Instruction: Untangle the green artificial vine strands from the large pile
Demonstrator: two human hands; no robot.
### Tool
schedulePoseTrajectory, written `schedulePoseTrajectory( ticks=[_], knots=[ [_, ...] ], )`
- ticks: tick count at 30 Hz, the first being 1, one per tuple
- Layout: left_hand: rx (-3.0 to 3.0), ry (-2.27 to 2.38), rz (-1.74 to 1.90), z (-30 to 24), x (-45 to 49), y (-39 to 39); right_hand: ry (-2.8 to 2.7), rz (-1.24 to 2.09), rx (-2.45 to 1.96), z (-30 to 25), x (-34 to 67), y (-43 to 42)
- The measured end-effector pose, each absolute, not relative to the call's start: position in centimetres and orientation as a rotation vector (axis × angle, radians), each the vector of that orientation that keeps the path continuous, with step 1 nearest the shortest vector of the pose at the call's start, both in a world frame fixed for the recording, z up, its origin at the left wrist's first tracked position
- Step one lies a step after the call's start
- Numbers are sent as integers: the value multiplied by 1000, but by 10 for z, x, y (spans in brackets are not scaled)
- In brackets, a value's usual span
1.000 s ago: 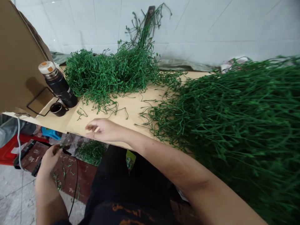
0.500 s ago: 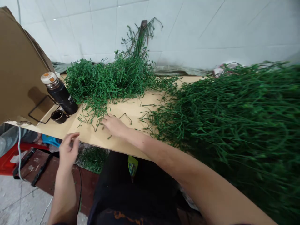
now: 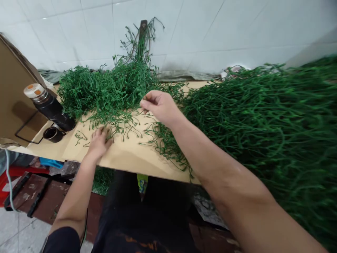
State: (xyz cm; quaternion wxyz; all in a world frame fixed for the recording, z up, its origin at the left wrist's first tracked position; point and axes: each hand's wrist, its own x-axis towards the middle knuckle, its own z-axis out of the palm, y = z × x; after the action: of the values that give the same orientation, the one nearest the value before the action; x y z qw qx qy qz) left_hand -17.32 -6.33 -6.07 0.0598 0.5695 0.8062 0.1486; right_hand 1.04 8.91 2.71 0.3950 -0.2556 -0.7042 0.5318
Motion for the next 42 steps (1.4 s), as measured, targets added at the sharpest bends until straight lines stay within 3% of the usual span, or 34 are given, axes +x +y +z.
schedulePoseTrajectory(
  ticks=[6, 13, 16, 18, 21, 26, 29, 31, 34, 39, 42],
  knots=[
    [1594, 2583, 383, -60, -187, -41, -1519, 1508, -593, 61, 26, 89],
    [1681, 2552, 863, -22, -183, -50, -1634, 1663, -603, 55, 32, 79],
    [1911, 2363, 982, -14, -153, -41, -1734, 1718, -593, 47, 25, 72],
    [2074, 2184, 818, -17, -129, -24, -1796, 1714, -590, 48, 22, 70],
    [2079, 2165, 460, -29, -107, 2, -1953, 1406, -691, 60, 33, 78],
    [1981, 2344, 335, -34, -118, 21, -2058, 273, -1346, 83, 99, 118],
    [2051, 2356, 415, -26, -125, 22, -1984, -4, -1719, 85, 131, 132],
    [2130, 2346, 562, -18, -122, 21, -2044, -27, -1731, 81, 133, 129],
    [2342, 2246, 847, -4, -107, 21, -2246, 324, -1511, 72, 112, 114],
    [2686, 2027, 1173, 8, -79, 18, -1939, 1483, -1096, 52, 77, 106],
    [2713, 1956, 1311, 4, -69, 19, -1699, 1666, -917, 51, 80, 106]
  ],
)
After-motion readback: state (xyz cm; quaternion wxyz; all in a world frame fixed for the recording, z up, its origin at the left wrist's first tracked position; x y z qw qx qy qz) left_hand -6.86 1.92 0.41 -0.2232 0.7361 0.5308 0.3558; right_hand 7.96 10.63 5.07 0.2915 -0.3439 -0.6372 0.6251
